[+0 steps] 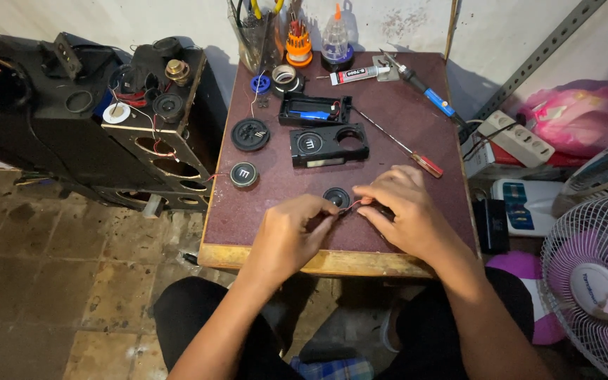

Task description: The person handles small speaker components on a workbench, connecting wires to the terminals of a speaker driver. They manipulate the wires and the speaker unit, then reach to a nearby speaker cabinet to connect the wires to a larger speaker assembly.

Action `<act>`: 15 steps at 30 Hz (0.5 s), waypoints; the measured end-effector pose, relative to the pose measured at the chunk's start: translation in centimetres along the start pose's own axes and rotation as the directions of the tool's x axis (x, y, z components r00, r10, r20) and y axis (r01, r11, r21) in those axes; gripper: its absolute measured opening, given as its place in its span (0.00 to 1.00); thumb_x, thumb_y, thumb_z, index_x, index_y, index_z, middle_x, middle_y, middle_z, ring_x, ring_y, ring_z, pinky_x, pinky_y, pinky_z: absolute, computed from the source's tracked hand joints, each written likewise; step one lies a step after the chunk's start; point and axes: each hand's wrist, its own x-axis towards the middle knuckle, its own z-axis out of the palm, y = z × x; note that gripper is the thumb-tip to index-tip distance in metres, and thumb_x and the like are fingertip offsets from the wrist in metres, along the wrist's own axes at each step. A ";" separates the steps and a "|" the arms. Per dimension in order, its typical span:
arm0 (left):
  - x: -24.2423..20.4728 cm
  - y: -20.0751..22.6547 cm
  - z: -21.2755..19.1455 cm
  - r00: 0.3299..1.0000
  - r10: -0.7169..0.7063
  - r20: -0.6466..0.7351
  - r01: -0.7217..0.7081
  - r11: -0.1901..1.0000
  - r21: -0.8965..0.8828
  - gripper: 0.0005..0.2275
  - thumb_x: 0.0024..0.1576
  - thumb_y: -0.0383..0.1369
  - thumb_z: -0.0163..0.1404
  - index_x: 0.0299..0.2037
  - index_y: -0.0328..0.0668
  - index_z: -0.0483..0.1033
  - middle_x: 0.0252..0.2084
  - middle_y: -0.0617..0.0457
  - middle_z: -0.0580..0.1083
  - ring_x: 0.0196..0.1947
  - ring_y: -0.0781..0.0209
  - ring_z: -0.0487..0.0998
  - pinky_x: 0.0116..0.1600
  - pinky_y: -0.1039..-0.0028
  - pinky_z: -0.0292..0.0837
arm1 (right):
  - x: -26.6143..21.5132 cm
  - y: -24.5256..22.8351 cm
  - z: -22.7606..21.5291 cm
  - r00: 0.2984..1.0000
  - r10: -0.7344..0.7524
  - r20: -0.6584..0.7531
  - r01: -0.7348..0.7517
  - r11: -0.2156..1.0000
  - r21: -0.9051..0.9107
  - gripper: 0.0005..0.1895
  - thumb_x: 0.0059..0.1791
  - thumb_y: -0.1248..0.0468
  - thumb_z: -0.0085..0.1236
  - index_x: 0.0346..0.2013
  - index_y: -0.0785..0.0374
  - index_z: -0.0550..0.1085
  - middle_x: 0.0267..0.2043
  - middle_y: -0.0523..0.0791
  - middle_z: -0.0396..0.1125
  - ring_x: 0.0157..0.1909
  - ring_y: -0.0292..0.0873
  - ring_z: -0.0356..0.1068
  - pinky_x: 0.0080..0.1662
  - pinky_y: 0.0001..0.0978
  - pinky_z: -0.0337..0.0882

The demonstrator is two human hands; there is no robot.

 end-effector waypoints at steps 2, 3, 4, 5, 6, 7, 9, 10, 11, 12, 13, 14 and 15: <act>0.0 -0.1 0.1 0.999 -0.040 -0.018 0.040 0.999 -0.031 0.07 0.49 0.27 0.61 0.36 0.51 0.82 0.30 0.52 0.81 0.35 0.47 0.83 0.41 0.65 0.79 | 0.0 0.0 0.0 0.998 -0.033 -0.044 0.033 0.999 -0.008 0.15 0.44 0.67 0.68 0.45 0.54 0.80 0.34 0.37 0.74 0.46 0.43 0.73 0.62 0.47 0.61; 0.0 0.0 0.1 0.999 -0.040 -0.018 0.039 0.999 -0.031 0.07 0.49 0.27 0.61 0.36 0.51 0.82 0.30 0.52 0.81 0.35 0.47 0.83 0.41 0.65 0.79 | 0.0 -0.1 0.0 0.998 -0.034 -0.044 0.033 0.999 -0.008 0.15 0.44 0.67 0.68 0.45 0.54 0.80 0.34 0.37 0.74 0.46 0.43 0.73 0.62 0.47 0.61; 0.1 0.1 0.1 0.998 -0.057 -0.032 0.055 0.997 -0.051 0.07 0.49 0.27 0.60 0.36 0.50 0.83 0.30 0.50 0.81 0.35 0.46 0.84 0.41 0.64 0.79 | 0.1 -0.3 0.1 0.997 -0.053 -0.055 0.051 0.998 -0.031 0.13 0.45 0.66 0.68 0.44 0.54 0.80 0.35 0.39 0.74 0.46 0.44 0.73 0.62 0.47 0.60; 0.2 0.3 0.0 0.996 -0.075 -0.045 0.071 0.995 -0.071 0.07 0.49 0.27 0.60 0.37 0.49 0.83 0.30 0.49 0.81 0.36 0.45 0.84 0.41 0.64 0.79 | 0.2 -0.5 0.1 0.995 -0.072 -0.065 0.069 0.996 -0.054 0.11 0.46 0.65 0.67 0.43 0.54 0.80 0.35 0.40 0.74 0.46 0.45 0.73 0.62 0.48 0.60; 0.2 0.2 0.1 0.996 -0.075 -0.045 0.072 0.995 -0.071 0.07 0.49 0.27 0.60 0.37 0.49 0.83 0.30 0.49 0.81 0.36 0.45 0.84 0.41 0.64 0.79 | 0.1 -0.3 0.2 0.995 -0.073 -0.064 0.069 0.996 -0.054 0.11 0.46 0.65 0.67 0.43 0.54 0.80 0.35 0.40 0.74 0.46 0.45 0.73 0.62 0.48 0.60; 0.2 0.1 0.1 0.996 -0.071 -0.056 0.067 0.995 -0.074 0.07 0.49 0.26 0.60 0.36 0.49 0.83 0.30 0.50 0.81 0.36 0.46 0.84 0.41 0.65 0.79 | 0.0 -0.1 0.3 0.995 -0.076 -0.060 0.072 0.995 -0.074 0.09 0.46 0.65 0.68 0.40 0.52 0.81 0.33 0.39 0.74 0.46 0.44 0.73 0.62 0.49 0.60; 0.2 -0.1 0.2 0.996 -0.067 -0.067 0.061 0.995 -0.077 0.07 0.49 0.26 0.60 0.36 0.50 0.83 0.30 0.51 0.81 0.36 0.47 0.84 0.41 0.67 0.79 | -0.1 0.3 0.4 0.995 -0.080 -0.055 0.075 0.993 -0.094 0.08 0.45 0.66 0.68 0.38 0.51 0.82 0.31 0.39 0.74 0.45 0.44 0.73 0.62 0.49 0.60; 0.2 -0.1 0.1 0.996 -0.064 -0.064 0.058 0.995 -0.086 0.07 0.49 0.25 0.60 0.36 0.49 0.83 0.30 0.51 0.81 0.36 0.46 0.84 0.41 0.66 0.79 | -0.2 0.4 0.4 0.996 -0.076 -0.055 0.070 0.993 -0.098 0.08 0.46 0.65 0.67 0.39 0.51 0.82 0.32 0.39 0.74 0.45 0.43 0.73 0.62 0.49 0.60; 0.2 -0.1 0.1 0.996 -0.061 -0.060 0.055 0.994 -0.095 0.07 0.49 0.25 0.60 0.36 0.49 0.83 0.30 0.50 0.82 0.36 0.46 0.84 0.41 0.65 0.79 | -0.2 0.6 0.4 0.996 -0.071 -0.054 0.066 0.993 -0.101 0.07 0.47 0.65 0.66 0.40 0.51 0.82 0.32 0.39 0.74 0.44 0.43 0.74 0.62 0.48 0.61; 0.2 -0.2 0.1 0.996 -0.062 -0.061 0.056 0.994 -0.095 0.07 0.49 0.25 0.60 0.36 0.49 0.83 0.30 0.50 0.82 0.36 0.46 0.84 0.41 0.65 0.79 | -0.2 0.5 0.4 0.996 -0.072 -0.053 0.066 0.993 -0.101 0.07 0.47 0.65 0.66 0.40 0.51 0.82 0.32 0.39 0.74 0.44 0.43 0.74 0.62 0.48 0.61; 0.3 -0.3 0.1 0.996 -0.061 -0.065 0.055 0.994 -0.091 0.07 0.49 0.25 0.60 0.36 0.48 0.83 0.30 0.50 0.82 0.36 0.46 0.84 0.41 0.65 0.79 | -0.2 0.4 0.4 0.995 -0.069 -0.069 0.063 0.994 -0.086 0.09 0.47 0.66 0.67 0.42 0.54 0.81 0.34 0.40 0.75 0.44 0.44 0.74 0.62 0.48 0.61; 0.4 -0.3 0.1 0.996 -0.060 -0.068 0.053 0.995 -0.087 0.06 0.50 0.25 0.60 0.35 0.47 0.83 0.30 0.49 0.82 0.36 0.45 0.84 0.41 0.65 0.79 | -0.2 0.3 0.4 0.994 -0.065 -0.084 0.059 0.996 -0.071 0.12 0.46 0.67 0.67 0.44 0.56 0.81 0.35 0.40 0.76 0.44 0.45 0.75 0.62 0.48 0.62; 0.5 -0.2 0.1 0.996 -0.060 -0.069 0.054 0.995 -0.087 0.06 0.50 0.25 0.60 0.35 0.47 0.83 0.30 0.49 0.82 0.36 0.45 0.84 0.41 0.65 0.79 | -0.2 0.3 0.4 0.994 -0.065 -0.083 0.059 0.996 -0.071 0.12 0.46 0.67 0.67 0.44 0.56 0.81 0.35 0.40 0.76 0.44 0.45 0.75 0.62 0.48 0.62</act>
